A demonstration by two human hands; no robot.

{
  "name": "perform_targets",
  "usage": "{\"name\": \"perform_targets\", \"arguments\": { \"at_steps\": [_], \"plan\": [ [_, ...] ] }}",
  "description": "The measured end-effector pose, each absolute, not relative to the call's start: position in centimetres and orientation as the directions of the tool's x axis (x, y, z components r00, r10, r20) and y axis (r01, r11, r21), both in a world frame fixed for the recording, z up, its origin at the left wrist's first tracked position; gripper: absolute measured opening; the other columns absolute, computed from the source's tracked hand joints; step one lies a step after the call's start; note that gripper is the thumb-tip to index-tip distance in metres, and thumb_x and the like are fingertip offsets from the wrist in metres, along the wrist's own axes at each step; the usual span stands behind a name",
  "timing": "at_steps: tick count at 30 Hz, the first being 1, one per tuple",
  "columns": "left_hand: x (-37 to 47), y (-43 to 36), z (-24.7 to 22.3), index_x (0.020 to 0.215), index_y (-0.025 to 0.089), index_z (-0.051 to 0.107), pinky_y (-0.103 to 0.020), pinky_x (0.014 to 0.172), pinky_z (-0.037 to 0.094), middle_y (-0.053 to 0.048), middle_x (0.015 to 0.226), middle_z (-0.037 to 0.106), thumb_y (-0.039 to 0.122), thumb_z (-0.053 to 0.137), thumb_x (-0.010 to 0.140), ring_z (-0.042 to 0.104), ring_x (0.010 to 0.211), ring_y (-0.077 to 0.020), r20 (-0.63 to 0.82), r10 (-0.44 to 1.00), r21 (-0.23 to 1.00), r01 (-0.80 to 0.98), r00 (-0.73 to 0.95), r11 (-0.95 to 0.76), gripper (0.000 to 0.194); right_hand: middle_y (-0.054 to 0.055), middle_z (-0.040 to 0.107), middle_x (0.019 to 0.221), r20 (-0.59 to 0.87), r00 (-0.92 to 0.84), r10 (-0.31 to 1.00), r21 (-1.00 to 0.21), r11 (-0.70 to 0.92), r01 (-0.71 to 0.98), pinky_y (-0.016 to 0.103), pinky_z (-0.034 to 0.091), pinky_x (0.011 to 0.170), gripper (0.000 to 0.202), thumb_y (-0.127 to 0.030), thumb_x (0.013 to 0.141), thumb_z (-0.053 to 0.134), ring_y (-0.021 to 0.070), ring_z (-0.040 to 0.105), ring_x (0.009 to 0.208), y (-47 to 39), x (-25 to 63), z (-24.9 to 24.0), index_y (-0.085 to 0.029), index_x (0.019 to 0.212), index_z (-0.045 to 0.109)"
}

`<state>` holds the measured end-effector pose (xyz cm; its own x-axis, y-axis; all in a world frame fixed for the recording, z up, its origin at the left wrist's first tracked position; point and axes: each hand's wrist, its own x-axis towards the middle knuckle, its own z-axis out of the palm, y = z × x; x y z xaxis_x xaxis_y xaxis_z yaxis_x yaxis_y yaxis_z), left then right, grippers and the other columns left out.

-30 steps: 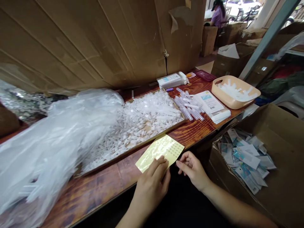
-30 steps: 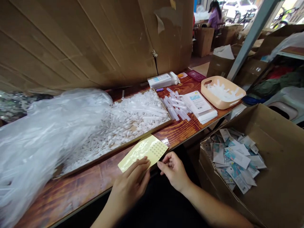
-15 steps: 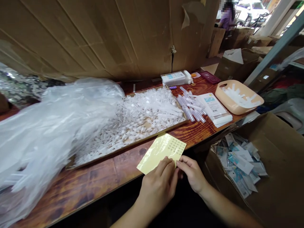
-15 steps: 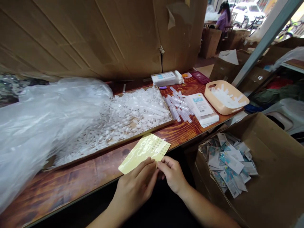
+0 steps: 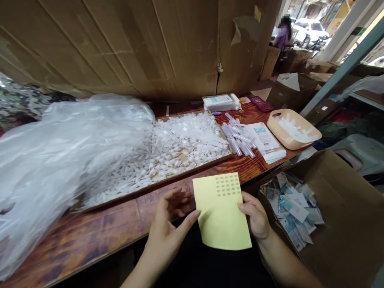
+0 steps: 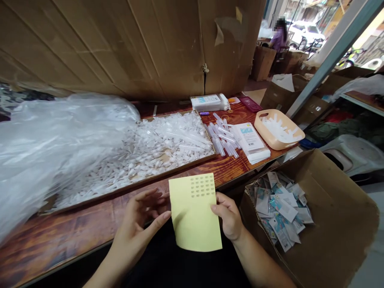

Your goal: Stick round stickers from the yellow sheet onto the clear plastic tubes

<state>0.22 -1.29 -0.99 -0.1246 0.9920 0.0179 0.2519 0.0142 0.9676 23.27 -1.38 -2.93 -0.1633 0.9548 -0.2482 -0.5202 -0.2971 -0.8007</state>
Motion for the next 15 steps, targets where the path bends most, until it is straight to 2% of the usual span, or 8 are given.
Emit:
{"name": "perform_targets", "arguments": {
  "at_steps": [2, 3, 5, 7, 10, 15],
  "plan": [
    [0.4, -1.2, -0.9, 0.126, 0.025, 0.056, -0.039, 0.082, 0.061, -0.011, 0.116, 0.072, 0.042, 0.086, 0.071, 0.072, 0.104, -0.0287, -0.196, 0.980, 0.978, -0.088, -0.041, 0.191, 0.065, 0.003, 0.073, 0.070, -0.243, -0.189, 0.951, -0.766, -0.308, -0.564, 0.026, 0.047, 0.059, 0.029, -0.043, 0.066, 0.080, 0.0163, 0.062, 0.059, -1.4, 22.9, -2.6, -0.018, 0.081, 0.076],
    [0.5, -1.1, -0.7, 0.126, 0.024, 0.058, -0.040, 0.083, 0.061, -0.012, 0.115, 0.074, 0.041, 0.087, 0.070, 0.073, 0.102, -0.0294, -0.288, 0.957, 0.932, -0.218, 0.042, 0.290, 0.065, 0.004, 0.074, 0.072, -0.241, -0.197, 0.950, -0.760, -0.311, -0.570, 0.028, 0.049, 0.061, 0.030, -0.042, 0.066, 0.080, 0.0173, 0.064, 0.061, -1.4, 22.6, -2.4, -0.018, 0.084, 0.077],
    [0.9, -1.0, 0.0, 0.118, 0.020, 0.065, -0.043, 0.086, 0.061, -0.014, 0.110, 0.077, 0.039, 0.088, 0.070, 0.075, 0.098, -0.0313, -0.419, 0.881, 0.806, -0.357, 0.220, 0.473, 0.057, 0.005, 0.076, 0.076, -0.229, -0.202, 0.952, -0.777, -0.303, -0.552, 0.028, 0.050, 0.063, 0.032, -0.042, 0.066, 0.081, 0.0182, 0.065, 0.063, -1.5, 22.2, -2.2, -0.018, 0.086, 0.078],
    [1.1, -1.0, 0.8, 0.109, 0.015, 0.073, -0.044, 0.088, 0.060, -0.016, 0.105, 0.079, 0.036, 0.089, 0.069, 0.076, 0.094, -0.0328, -0.469, 0.817, 0.720, -0.391, 0.336, 0.574, 0.048, 0.005, 0.075, 0.077, -0.215, -0.207, 0.954, -0.817, -0.292, -0.496, 0.028, 0.048, 0.062, 0.031, -0.044, 0.067, 0.081, 0.0176, 0.064, 0.063, -1.5, 21.8, -2.2, -0.018, 0.084, 0.077],
    [1.3, -1.1, 1.4, 0.102, 0.011, 0.077, -0.045, 0.092, 0.060, -0.017, 0.100, 0.080, 0.030, 0.089, 0.068, 0.077, 0.091, -0.0333, -0.484, 0.802, 0.696, -0.401, 0.351, 0.595, 0.041, 0.004, 0.072, 0.075, -0.223, -0.237, 0.945, -0.863, -0.305, -0.403, 0.029, 0.048, 0.063, 0.033, -0.048, 0.069, 0.082, 0.0174, 0.061, 0.062, -1.5, 21.5, -2.3, -0.018, 0.081, 0.073],
    [1.5, -1.3, 1.5, 0.119, 0.012, 0.074, -0.046, 0.090, 0.061, -0.018, 0.111, 0.079, 0.026, 0.088, 0.069, 0.077, 0.095, -0.0342, -0.465, 0.844, 0.707, -0.462, 0.266, 0.535, 0.054, -0.001, 0.061, 0.062, -0.276, -0.205, 0.939, -0.866, -0.336, -0.371, 0.023, 0.037, 0.053, 0.038, -0.046, 0.064, 0.085, 0.0112, 0.048, 0.053, -1.1, 21.1, -2.1, -0.018, 0.064, 0.060]
  ]
}}
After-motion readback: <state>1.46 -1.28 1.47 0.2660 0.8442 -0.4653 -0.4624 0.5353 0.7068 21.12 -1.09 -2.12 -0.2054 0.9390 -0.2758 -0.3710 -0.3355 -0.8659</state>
